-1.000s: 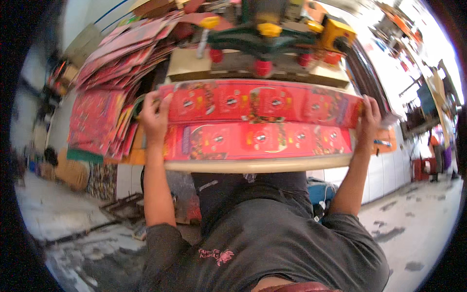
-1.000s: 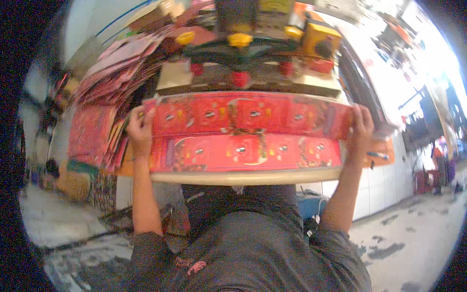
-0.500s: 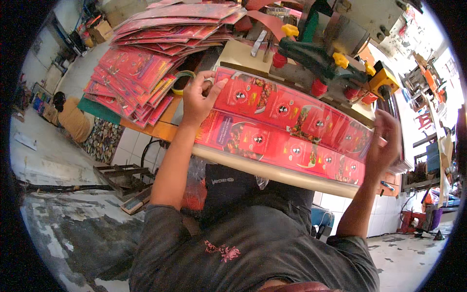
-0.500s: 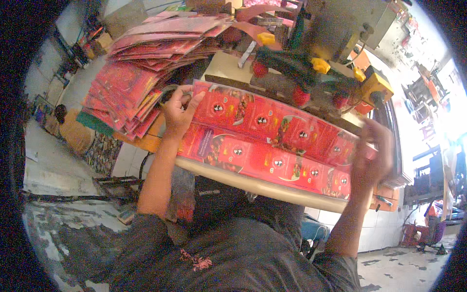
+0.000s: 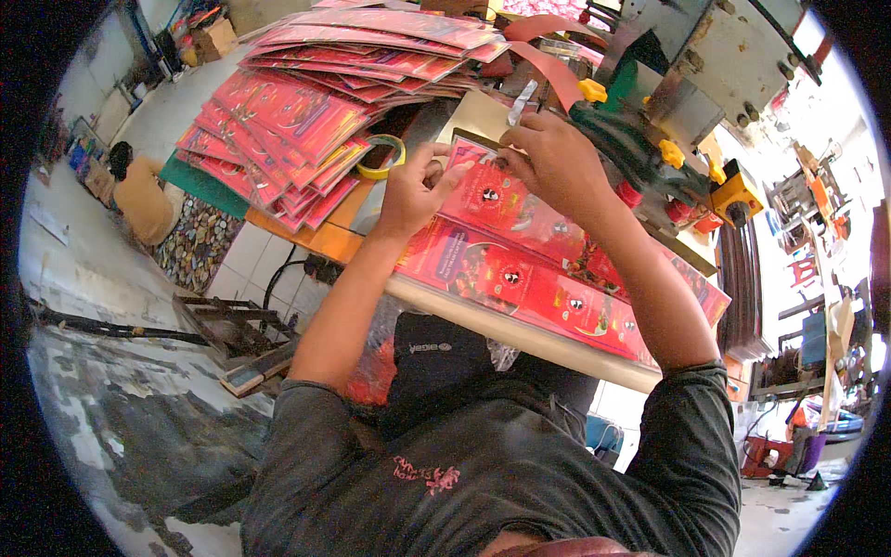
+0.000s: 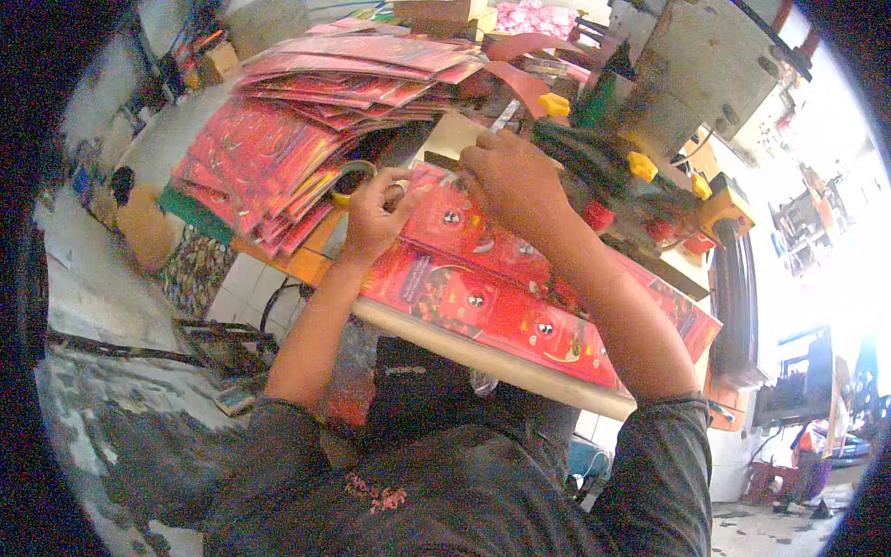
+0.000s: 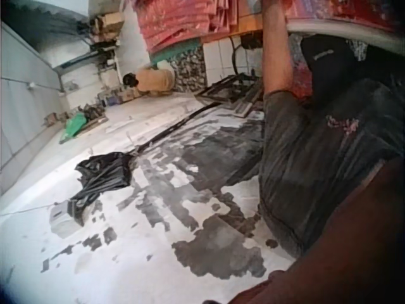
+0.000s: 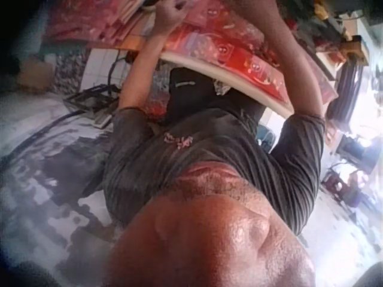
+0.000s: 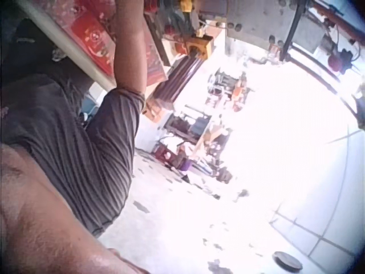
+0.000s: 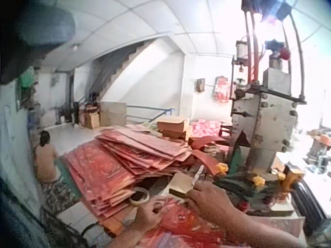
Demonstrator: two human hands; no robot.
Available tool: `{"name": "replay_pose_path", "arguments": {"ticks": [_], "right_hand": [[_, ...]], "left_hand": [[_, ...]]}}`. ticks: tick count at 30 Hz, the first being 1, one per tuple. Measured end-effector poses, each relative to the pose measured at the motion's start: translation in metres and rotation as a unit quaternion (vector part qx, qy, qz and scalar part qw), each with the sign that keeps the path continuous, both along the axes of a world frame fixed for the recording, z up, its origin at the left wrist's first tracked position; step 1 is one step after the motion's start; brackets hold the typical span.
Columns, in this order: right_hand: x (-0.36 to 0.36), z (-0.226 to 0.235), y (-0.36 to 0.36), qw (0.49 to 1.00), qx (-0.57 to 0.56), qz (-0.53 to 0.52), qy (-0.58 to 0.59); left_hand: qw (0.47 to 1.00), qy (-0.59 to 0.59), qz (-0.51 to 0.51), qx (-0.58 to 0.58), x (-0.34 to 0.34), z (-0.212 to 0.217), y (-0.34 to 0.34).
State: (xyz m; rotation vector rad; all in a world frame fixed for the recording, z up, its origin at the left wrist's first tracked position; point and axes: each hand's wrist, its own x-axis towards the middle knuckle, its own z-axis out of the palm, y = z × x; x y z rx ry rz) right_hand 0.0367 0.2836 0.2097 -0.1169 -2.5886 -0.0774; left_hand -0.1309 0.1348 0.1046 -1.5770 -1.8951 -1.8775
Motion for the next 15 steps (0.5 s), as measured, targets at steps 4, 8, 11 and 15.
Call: {"name": "replay_pose_path", "arguments": {"ticks": [4,8,11,15], "right_hand": [[-0.017,-0.001,0.0,1.0,0.01,0.012,-0.018],[-0.03,-0.001,0.0,0.999,0.024,0.028,-0.029],[-0.033,-0.001,0.0,0.996,0.066,0.007,-0.059],[-0.034,0.001,-0.002,0.991,0.128,0.021,-0.039]], "left_hand": [[1.0,0.022,0.005,-0.013,-0.001,0.003,-0.001],[1.0,0.0,-0.006,0.011,-0.007,-0.007,0.001],[1.0,0.007,-0.014,-0.011,-0.001,0.0,-0.002],[1.0,0.006,-0.016,-0.018,-0.002,0.001,-0.004]]}}
